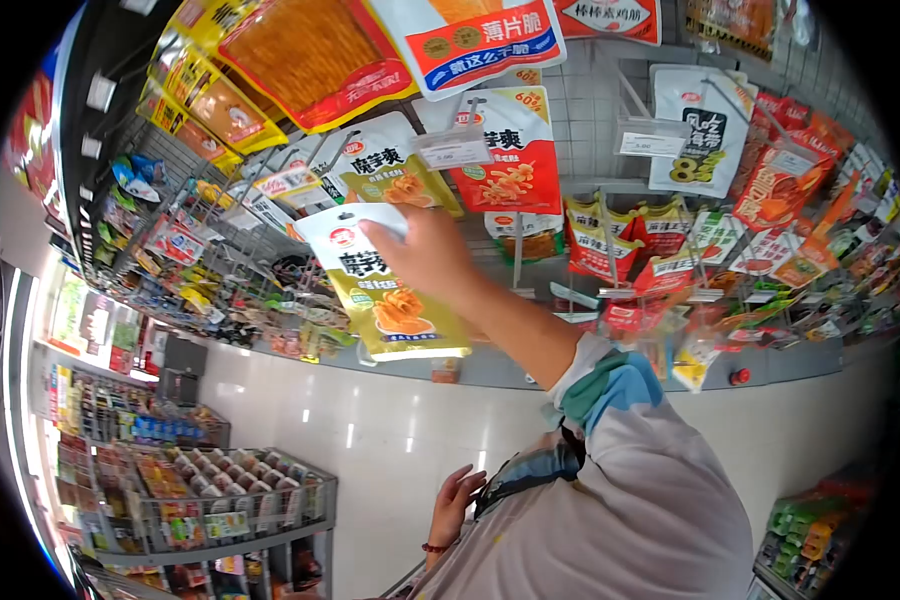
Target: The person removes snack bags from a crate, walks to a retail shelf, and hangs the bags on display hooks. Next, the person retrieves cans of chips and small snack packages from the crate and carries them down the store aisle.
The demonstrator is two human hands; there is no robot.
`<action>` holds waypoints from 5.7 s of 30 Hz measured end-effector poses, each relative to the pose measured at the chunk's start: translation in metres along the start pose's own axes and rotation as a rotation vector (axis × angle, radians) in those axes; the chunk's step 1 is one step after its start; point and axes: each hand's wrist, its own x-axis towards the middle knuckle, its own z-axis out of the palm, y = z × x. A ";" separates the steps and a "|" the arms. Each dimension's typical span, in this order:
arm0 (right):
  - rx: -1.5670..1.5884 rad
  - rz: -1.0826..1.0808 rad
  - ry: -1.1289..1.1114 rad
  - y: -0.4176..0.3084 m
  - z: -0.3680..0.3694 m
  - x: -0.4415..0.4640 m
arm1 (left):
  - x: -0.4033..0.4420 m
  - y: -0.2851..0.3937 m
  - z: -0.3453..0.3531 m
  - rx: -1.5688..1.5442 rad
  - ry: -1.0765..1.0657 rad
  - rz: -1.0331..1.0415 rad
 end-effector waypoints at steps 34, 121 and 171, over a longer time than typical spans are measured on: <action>-0.108 0.085 0.021 0.025 0.004 0.076 | 0.068 0.023 0.036 0.501 -0.064 -0.024; -0.621 0.727 -1.885 0.784 2.386 0.115 | 0.415 0.132 -2.159 -0.017 1.031 -0.695; -0.342 -0.361 -1.807 0.841 3.917 0.003 | 0.865 0.215 -3.629 -0.169 1.147 -0.548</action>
